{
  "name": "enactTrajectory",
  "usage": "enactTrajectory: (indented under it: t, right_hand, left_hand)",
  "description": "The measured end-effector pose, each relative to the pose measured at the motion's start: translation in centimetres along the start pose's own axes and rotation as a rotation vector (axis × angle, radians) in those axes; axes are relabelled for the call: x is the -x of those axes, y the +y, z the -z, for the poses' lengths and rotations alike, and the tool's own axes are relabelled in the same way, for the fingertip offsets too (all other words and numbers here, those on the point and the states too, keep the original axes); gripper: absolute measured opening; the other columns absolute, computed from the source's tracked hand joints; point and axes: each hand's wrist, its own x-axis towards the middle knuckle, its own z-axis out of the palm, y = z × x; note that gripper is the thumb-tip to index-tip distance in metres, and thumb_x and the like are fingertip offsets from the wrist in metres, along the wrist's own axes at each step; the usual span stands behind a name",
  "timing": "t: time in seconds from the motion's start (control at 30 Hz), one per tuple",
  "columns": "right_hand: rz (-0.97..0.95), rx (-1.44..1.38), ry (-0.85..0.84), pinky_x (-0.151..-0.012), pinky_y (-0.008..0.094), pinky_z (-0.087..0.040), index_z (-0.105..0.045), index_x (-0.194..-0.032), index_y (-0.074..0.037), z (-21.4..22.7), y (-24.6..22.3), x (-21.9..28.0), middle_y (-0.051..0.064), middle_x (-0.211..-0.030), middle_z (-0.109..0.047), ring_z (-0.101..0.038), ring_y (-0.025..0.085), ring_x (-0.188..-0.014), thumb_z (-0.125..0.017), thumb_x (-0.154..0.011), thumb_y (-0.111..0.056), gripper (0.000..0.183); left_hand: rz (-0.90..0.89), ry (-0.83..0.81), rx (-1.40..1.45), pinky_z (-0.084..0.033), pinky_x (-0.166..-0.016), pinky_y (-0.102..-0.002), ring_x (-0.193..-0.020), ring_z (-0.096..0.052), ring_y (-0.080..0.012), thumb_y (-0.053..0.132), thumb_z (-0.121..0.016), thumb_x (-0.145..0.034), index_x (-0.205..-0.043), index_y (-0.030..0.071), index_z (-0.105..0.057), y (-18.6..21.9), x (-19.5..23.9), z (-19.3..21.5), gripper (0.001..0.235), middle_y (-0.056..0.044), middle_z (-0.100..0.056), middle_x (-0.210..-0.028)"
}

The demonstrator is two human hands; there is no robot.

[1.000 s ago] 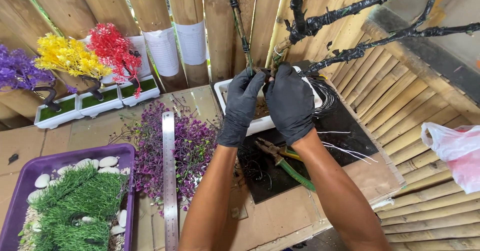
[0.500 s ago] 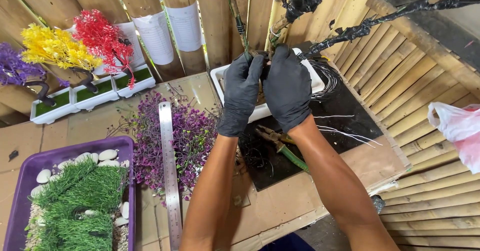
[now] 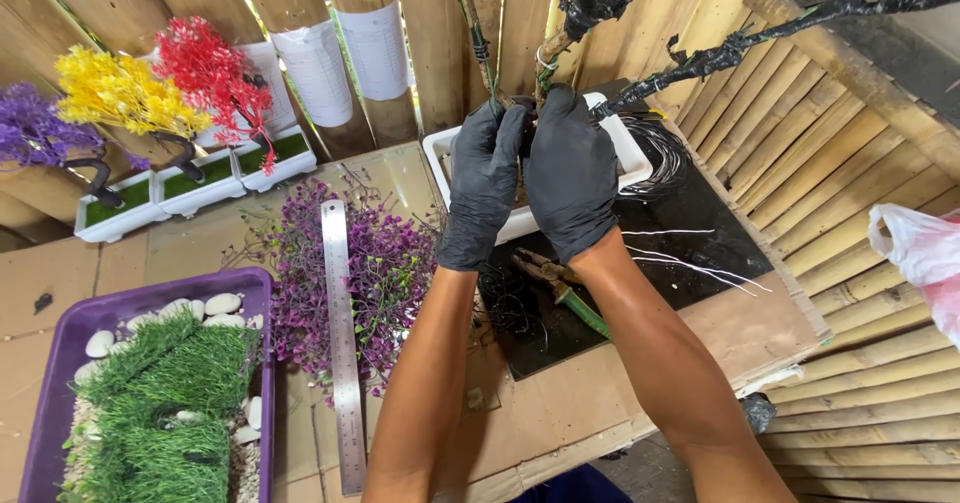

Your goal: The person wraps wire around the branches of a small potted tree to shape them. They use pliers to cut the wire and tuck the ends. The person handles the branches and wire repeatedly throughout the video.

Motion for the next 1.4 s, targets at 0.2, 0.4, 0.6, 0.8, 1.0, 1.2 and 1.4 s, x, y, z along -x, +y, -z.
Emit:
enactTrajectory:
  t: [0.2,0.4,0.6,0.8,1.0,1.2,1.4]
  right_hand:
    - [0.094,-0.002,-0.113,-0.070,0.046,-0.064,-0.057,-0.133,0.001,1.8,0.2,-0.4,0.020,-0.104,-0.072,-0.073,0.037,-0.088,-0.077,-0.095,-0.037,0.058]
    - [0.039,-0.371,-0.229,-0.070,0.064,-0.060,-0.054,-0.136,0.016,7.1,-0.2,-1.8,0.040,-0.103,-0.068,-0.068,0.056,-0.088,-0.066,-0.106,-0.022,0.049]
    - [0.018,-0.464,-0.224,-0.078,0.062,-0.060,-0.055,-0.135,0.006,10.1,1.0,-0.4,0.031,-0.108,-0.070,-0.070,0.051,-0.099,-0.061,-0.111,-0.025,0.039]
    - [0.023,-0.454,-0.226,-0.082,0.045,-0.060,-0.067,-0.121,-0.015,12.5,2.3,1.8,0.006,-0.104,-0.069,-0.070,0.032,-0.101,-0.067,-0.107,-0.037,0.027]
    - [0.093,-0.344,-0.615,-0.066,0.044,-0.058,-0.060,-0.080,-0.022,14.1,5.6,10.9,0.002,-0.076,-0.062,-0.070,0.029,-0.084,-0.077,-0.084,-0.055,0.038]
    - [0.180,-0.363,-0.655,-0.097,0.053,-0.048,-0.068,-0.116,-0.018,12.7,10.4,17.9,0.015,-0.139,-0.060,-0.060,0.039,-0.124,-0.080,-0.082,-0.058,0.054]
    - [0.122,-0.550,-0.571,-0.094,0.048,-0.049,-0.072,-0.107,-0.018,12.3,10.8,17.7,0.014,-0.132,-0.066,-0.063,0.039,-0.116,-0.072,-0.094,-0.040,0.026]
  left_hand:
    - [-0.017,-0.026,-0.010,-0.054,-0.101,-0.048,-0.116,-0.068,-0.0308,0.031,-0.063,-0.106,-0.125,0.008,-0.071,-0.7,-0.1,0.2,0.031,-0.020,-0.074,-0.114]
    - [-0.051,-0.017,-0.007,-0.054,-0.099,-0.049,-0.113,-0.069,-0.0324,0.031,-0.062,-0.107,-0.122,0.010,-0.072,-2.5,-0.4,0.7,0.029,-0.019,-0.075,-0.112]
    - [0.024,-0.011,0.225,-0.052,-0.104,-0.049,-0.116,-0.061,-0.0228,0.029,-0.069,-0.103,-0.131,0.001,-0.064,-4.2,0.1,1.6,0.040,-0.017,-0.072,-0.119]
    - [0.010,-0.080,0.208,-0.054,-0.101,-0.046,-0.116,-0.064,-0.0212,0.025,-0.073,-0.101,-0.129,0.006,-0.067,-4.2,-0.6,1.2,0.034,-0.015,-0.073,-0.118]
    - [0.047,-0.078,0.276,-0.056,-0.097,-0.040,-0.106,-0.065,-0.0146,0.019,-0.079,-0.096,-0.123,0.006,-0.070,-3.8,-0.6,1.1,0.031,-0.009,-0.075,-0.111]
    - [0.055,-0.100,0.282,-0.057,-0.094,-0.039,-0.102,-0.067,-0.0135,0.015,-0.078,-0.094,-0.118,0.008,-0.069,-6.1,-0.8,1.7,0.027,-0.006,-0.074,-0.106]
    - [0.092,-0.092,0.261,-0.054,-0.095,-0.041,-0.101,-0.067,-0.0160,0.016,-0.079,-0.093,-0.120,0.008,-0.069,-6.9,-0.8,1.9,0.030,-0.008,-0.074,-0.107]
